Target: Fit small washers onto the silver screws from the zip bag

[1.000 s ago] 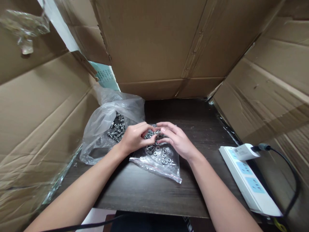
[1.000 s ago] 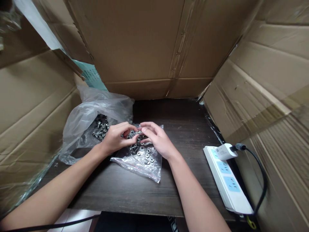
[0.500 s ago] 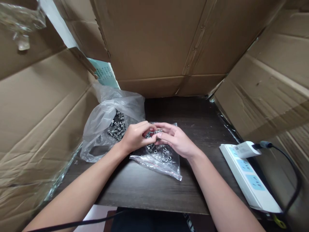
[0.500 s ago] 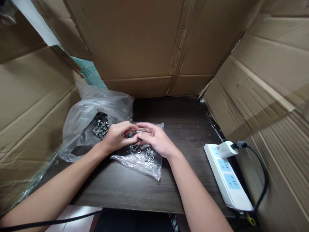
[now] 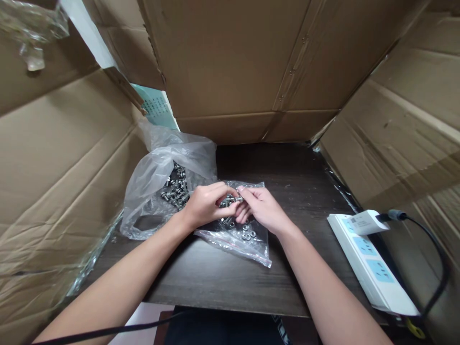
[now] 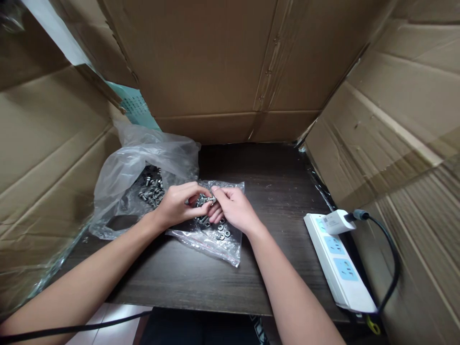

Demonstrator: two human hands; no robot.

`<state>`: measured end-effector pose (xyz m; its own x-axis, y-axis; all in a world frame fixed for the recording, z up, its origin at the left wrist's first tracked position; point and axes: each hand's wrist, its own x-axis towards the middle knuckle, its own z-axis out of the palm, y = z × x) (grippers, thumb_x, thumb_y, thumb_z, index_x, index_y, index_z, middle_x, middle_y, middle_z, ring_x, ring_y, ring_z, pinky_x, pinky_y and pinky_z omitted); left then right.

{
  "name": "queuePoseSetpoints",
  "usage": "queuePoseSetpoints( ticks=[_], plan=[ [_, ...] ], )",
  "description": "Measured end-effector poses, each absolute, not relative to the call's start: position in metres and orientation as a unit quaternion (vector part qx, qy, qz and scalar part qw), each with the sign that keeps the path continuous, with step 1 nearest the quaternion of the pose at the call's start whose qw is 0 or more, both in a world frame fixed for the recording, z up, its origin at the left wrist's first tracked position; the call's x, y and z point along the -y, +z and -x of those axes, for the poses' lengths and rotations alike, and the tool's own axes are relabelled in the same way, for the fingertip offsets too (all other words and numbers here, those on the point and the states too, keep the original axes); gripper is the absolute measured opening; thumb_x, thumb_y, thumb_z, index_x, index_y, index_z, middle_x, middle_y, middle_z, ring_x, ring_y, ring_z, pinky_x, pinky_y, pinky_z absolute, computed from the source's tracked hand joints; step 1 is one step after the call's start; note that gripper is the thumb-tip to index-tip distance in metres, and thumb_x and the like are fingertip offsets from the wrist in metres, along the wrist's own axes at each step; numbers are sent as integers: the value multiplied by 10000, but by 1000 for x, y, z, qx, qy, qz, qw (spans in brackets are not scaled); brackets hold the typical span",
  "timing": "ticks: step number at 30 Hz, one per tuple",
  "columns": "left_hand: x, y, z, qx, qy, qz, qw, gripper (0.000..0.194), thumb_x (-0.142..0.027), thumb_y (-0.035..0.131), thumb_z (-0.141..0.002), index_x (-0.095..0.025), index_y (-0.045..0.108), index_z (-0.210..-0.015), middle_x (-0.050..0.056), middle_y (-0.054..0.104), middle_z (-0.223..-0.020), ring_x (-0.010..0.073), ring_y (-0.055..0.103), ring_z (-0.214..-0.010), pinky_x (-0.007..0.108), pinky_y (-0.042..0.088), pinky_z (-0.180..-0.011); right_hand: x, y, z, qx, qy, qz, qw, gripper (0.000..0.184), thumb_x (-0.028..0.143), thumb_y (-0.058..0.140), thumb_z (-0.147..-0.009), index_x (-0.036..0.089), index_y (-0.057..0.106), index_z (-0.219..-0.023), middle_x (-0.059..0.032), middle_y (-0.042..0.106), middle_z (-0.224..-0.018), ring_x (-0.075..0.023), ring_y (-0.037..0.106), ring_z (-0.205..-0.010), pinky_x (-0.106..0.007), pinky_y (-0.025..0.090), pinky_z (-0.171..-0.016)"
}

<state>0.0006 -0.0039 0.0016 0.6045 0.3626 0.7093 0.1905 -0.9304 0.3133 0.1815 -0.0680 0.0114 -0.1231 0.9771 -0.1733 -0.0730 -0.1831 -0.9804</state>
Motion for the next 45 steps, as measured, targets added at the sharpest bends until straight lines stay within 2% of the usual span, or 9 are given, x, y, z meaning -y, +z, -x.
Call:
queuePoseSetpoints(
  ticks=[7,14,19,25,28,31,38,42,45],
  plan=[
    [3,1,-1,-155,435,-881,101,89,-214,669,-886,-139,674,-933,-51,491,-622,80,476,-545,195,400,-559,71,20,-182,460,630,403,479,340,410,794,-800,204,733,-1063,-63,754,-1016,-165,713,-843,-279,613,-714],
    [7,2,-3,-156,423,-883,129,102,-232,699,-875,-144,680,-924,-58,484,-622,69,442,-521,193,374,-534,68,12,-181,434,603,488,457,473,605,614,-900,157,689,-764,-52,690,-620,-173,669,-555,-316,575,-594],
    [4,3,-2,-173,448,-868,127,88,-220,699,-865,-148,669,-905,-67,443,-604,70,434,-524,191,367,-538,70,17,-184,457,616,407,497,345,394,794,-798,206,721,-1078,-64,746,-1036,-172,705,-853,-293,599,-705],
    [3,2,-1,-166,426,-882,116,99,-224,693,-876,-143,684,-931,-66,435,-611,73,431,-531,197,366,-545,68,10,-181,449,597,499,439,533,612,577,-924,128,689,-732,-83,685,-602,-167,668,-536,-292,563,-537],
    [2,2,-1,-173,434,-877,109,112,-233,702,-871,-141,685,-932,-69,430,-606,71,420,-521,197,355,-533,68,13,-183,418,600,461,503,320,459,722,-869,158,735,-975,-89,758,-894,-179,722,-774,-295,612,-655],
    [1,3,0,-172,440,-875,107,110,-231,702,-874,-140,683,-932,-74,417,-601,69,417,-520,194,358,-538,70,19,-187,417,625,406,520,370,303,850,-747,195,743,-1084,-70,760,-1061,-163,719,-902,-292,609,-811],
    [1,0,0,-172,420,-883,120,105,-221,698,-877,-142,683,-945,-70,418,-612,73,428,-535,201,361,-551,66,12,-186,385,605,516,469,325,444,696,-893,135,714,-794,-70,706,-638,-156,677,-547,-268,574,-527],
    [-1,0,1,-179,416,-883,120,102,-235,681,-887,-146,679,-937,-64,434,-618,77,436,-542,202,372,-560,68,14,-183,420,602,429,527,316,344,831,-770,191,745,-1033,-59,772,-994,-166,737,-902,-274,621,-784],
    [-1,-1,1,-173,411,-887,122,100,-233,678,-892,-147,681,-943,-64,433,-622,76,440,-546,200,375,-566,68,13,-181,449,596,436,504,331,388,847,-744,170,750,-973,-55,772,-889,-164,743,-808,-273,618,-748]
  ],
)
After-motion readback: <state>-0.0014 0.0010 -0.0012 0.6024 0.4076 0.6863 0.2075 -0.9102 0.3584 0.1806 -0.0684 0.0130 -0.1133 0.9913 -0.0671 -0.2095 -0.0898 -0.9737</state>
